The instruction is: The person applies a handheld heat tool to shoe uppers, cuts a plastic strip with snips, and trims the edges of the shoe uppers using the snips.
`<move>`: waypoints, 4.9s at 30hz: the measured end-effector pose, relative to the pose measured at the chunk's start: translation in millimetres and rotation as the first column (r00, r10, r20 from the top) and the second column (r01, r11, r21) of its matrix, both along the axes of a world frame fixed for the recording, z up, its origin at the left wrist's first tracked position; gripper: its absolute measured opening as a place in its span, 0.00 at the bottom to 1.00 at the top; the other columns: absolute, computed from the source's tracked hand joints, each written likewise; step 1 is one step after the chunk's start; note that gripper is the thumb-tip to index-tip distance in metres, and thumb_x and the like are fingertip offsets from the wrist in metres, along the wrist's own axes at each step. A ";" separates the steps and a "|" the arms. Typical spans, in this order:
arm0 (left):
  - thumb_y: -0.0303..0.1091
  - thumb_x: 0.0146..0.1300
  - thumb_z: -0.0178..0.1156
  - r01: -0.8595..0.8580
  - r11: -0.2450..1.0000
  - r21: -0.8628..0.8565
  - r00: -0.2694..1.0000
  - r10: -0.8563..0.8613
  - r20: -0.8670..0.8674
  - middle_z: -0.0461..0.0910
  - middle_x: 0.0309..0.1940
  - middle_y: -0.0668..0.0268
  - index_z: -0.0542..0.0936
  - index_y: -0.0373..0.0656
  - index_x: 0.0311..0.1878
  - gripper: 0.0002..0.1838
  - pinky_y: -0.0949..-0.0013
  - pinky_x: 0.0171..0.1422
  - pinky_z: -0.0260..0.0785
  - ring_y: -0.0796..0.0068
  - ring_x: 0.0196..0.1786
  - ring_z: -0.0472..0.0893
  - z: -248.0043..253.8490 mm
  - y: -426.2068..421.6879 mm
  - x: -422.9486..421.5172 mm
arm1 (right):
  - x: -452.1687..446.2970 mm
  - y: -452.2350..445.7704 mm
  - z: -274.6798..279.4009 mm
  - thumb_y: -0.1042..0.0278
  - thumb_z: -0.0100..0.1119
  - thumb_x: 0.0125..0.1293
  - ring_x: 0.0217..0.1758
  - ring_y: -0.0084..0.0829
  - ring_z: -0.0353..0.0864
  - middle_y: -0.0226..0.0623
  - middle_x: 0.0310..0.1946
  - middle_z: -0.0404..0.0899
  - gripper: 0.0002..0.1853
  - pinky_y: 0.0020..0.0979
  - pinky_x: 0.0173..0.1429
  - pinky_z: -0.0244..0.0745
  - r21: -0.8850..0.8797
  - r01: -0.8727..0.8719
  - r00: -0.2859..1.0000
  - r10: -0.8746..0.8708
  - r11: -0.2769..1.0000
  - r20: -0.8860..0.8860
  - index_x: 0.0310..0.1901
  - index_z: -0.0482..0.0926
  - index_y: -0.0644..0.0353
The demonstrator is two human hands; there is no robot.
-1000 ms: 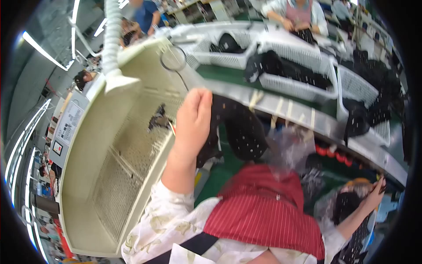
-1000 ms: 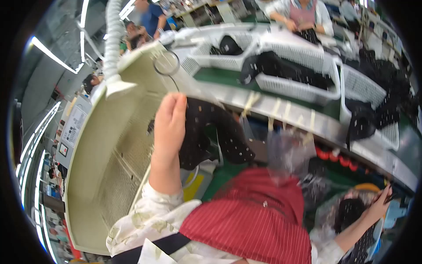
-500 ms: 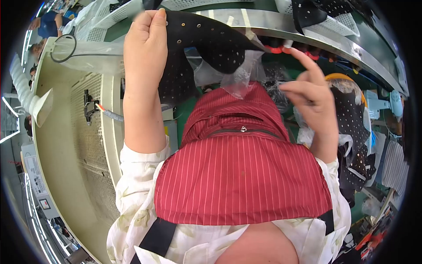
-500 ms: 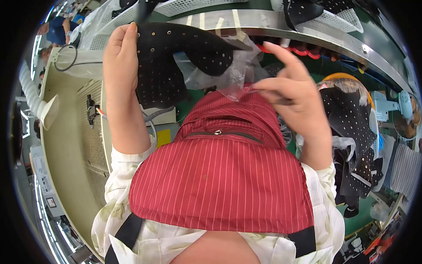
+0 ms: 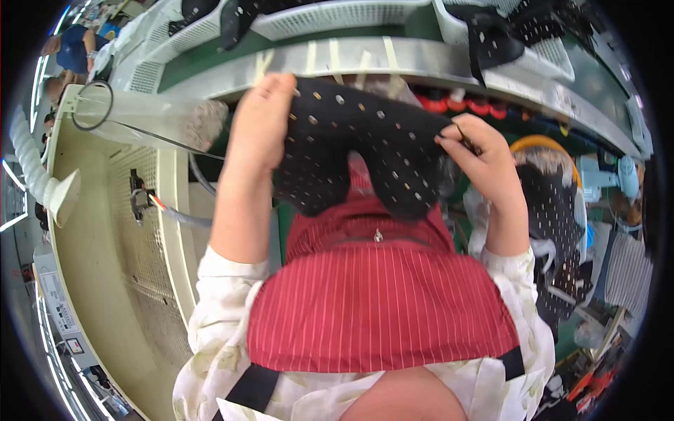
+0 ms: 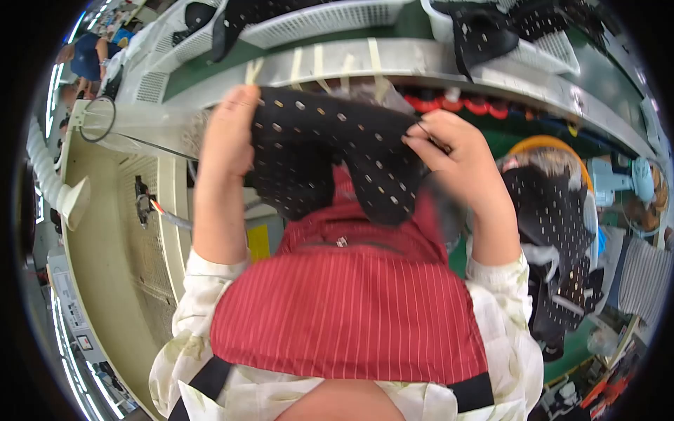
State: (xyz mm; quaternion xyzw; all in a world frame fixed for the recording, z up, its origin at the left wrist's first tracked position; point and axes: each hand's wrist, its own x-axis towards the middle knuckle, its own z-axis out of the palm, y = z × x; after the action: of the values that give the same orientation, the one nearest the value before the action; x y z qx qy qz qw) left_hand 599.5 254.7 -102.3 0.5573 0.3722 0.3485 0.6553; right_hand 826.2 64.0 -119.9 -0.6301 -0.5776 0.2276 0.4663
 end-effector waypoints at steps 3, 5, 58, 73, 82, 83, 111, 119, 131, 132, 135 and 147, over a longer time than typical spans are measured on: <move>0.38 0.70 0.51 -0.009 0.991 -0.137 0.999 0.014 0.035 0.79 0.33 0.68 0.77 0.37 0.41 0.13 0.75 0.43 0.69 0.81 0.37 0.76 -35.5 28.1 20.0 | 16.2 31.9 5.2 0.74 0.62 0.58 0.30 0.29 0.74 0.38 0.26 0.74 0.07 0.26 0.37 0.68 -0.148 0.064 0.996 -0.053 0.987 0.072 0.34 0.77 0.69; 0.37 0.70 0.51 -0.062 0.976 -0.209 0.997 0.053 -0.051 0.79 0.33 0.67 0.77 0.37 0.41 0.13 0.75 0.42 0.68 0.81 0.35 0.75 -59.5 52.4 31.8 | 24.7 58.3 -4.7 0.76 0.61 0.57 0.31 0.23 0.69 0.34 0.27 0.71 0.06 0.24 0.36 0.65 -0.184 0.092 0.994 -0.079 0.979 0.074 0.32 0.76 0.69; 0.48 0.55 0.63 0.493 0.381 0.782 0.625 0.470 -0.623 0.74 0.52 0.62 0.79 0.63 0.54 0.21 0.58 0.56 0.61 0.66 0.56 0.72 -108.6 75.0 62.9 | 67.5 -117.0 238.3 0.72 0.62 0.49 0.14 0.12 0.74 0.18 0.16 0.75 0.06 0.13 0.20 0.73 0.842 0.443 0.849 0.157 0.307 -0.504 0.20 0.76 0.52; 0.37 0.58 0.60 0.524 0.350 0.776 0.672 0.390 -0.629 0.78 0.48 0.66 0.79 0.42 0.48 0.16 0.61 0.56 0.64 0.68 0.53 0.76 -102.3 88.7 50.9 | -36.4 155.9 45.4 0.66 0.60 0.60 0.23 0.15 0.69 0.31 0.27 0.79 0.10 0.18 0.26 0.60 -0.393 -0.262 0.801 -0.029 0.882 -0.598 0.37 0.77 0.64; 0.44 0.55 0.64 0.501 0.355 0.789 0.656 0.439 -0.614 0.76 0.51 0.69 0.77 0.47 0.53 0.23 0.55 0.63 0.54 0.73 0.53 0.74 -103.5 95.6 31.5 | -15.1 250.7 -63.1 0.63 0.61 0.63 0.18 0.12 0.63 0.24 0.22 0.70 0.11 0.16 0.18 0.52 -0.363 0.031 0.860 -0.210 0.931 -0.465 0.42 0.78 0.60; 0.44 0.54 0.64 0.491 0.360 0.793 0.650 0.455 -0.609 0.76 0.51 0.70 0.77 0.47 0.54 0.24 0.55 0.64 0.54 0.73 0.53 0.74 -104.9 96.1 30.4 | -13.6 255.2 -61.6 0.63 0.61 0.63 0.18 0.12 0.63 0.24 0.23 0.71 0.11 0.16 0.18 0.52 -0.398 0.016 0.867 -0.211 0.917 -0.452 0.42 0.78 0.60; 0.45 0.51 0.64 0.388 0.381 0.839 0.723 0.440 -0.533 0.70 0.55 0.63 0.76 0.41 0.53 0.27 0.55 0.61 0.55 0.66 0.56 0.69 -122.2 96.2 28.5 | -18.0 303.6 -56.1 0.61 0.56 0.62 0.26 0.25 0.71 0.40 0.21 0.75 0.16 0.30 0.35 0.69 -0.542 -0.105 0.947 0.251 0.834 0.201 0.37 0.78 0.70; 0.46 0.53 0.64 0.485 0.407 0.774 0.638 0.440 -0.631 0.73 0.56 0.65 0.76 0.46 0.52 0.25 0.54 0.64 0.53 0.69 0.56 0.72 -107.1 98.4 30.7 | -11.8 299.5 -60.2 0.61 0.58 0.62 0.27 0.19 0.70 0.32 0.23 0.77 0.15 0.26 0.34 0.69 -0.561 -0.111 0.965 0.224 0.821 0.137 0.36 0.79 0.69; 0.46 0.52 0.65 0.486 0.372 0.791 0.638 0.467 -0.612 0.73 0.56 0.65 0.76 0.45 0.53 0.26 0.51 0.66 0.53 0.68 0.55 0.72 -110.0 96.8 31.3 | 9.6 252.7 -59.6 0.60 0.61 0.61 0.27 0.12 0.67 0.22 0.23 0.73 0.12 0.18 0.31 0.62 -0.488 0.069 0.997 -0.078 0.870 0.003 0.35 0.79 0.63; 0.46 0.52 0.65 0.490 0.368 0.791 0.642 0.462 -0.612 0.73 0.56 0.65 0.76 0.45 0.53 0.26 0.51 0.66 0.53 0.68 0.55 0.72 -110.2 96.9 31.6 | 8.0 253.8 -60.4 0.60 0.61 0.61 0.28 0.12 0.67 0.22 0.23 0.73 0.13 0.19 0.32 0.63 -0.442 0.105 0.994 -0.078 0.891 0.079 0.35 0.79 0.64; 0.47 0.52 0.65 0.499 0.363 0.787 0.621 0.483 -0.617 0.73 0.56 0.65 0.76 0.45 0.54 0.27 0.51 0.67 0.54 0.67 0.55 0.72 -110.1 96.4 33.6 | 4.5 255.9 -63.7 0.61 0.61 0.61 0.28 0.14 0.68 0.25 0.23 0.74 0.14 0.20 0.33 0.65 -0.397 0.141 0.987 -0.100 0.907 0.122 0.35 0.78 0.67; 0.53 0.54 0.63 0.573 0.351 0.741 0.539 0.520 -0.663 0.75 0.53 0.67 0.75 0.44 0.57 0.31 0.50 0.66 0.53 0.69 0.51 0.72 -102.8 98.3 40.9 | 0.3 256.0 -62.6 0.63 0.57 0.60 0.23 0.26 0.69 0.41 0.20 0.72 0.14 0.29 0.33 0.69 -0.376 0.163 0.954 -0.049 0.912 0.295 0.31 0.74 0.70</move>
State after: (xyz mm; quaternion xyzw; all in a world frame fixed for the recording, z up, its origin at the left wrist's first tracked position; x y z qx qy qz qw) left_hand 640.4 353.0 -205.1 0.9196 0.3531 0.1642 -0.0516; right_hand 826.5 320.0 -182.6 -0.7677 -0.5441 0.2226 0.2551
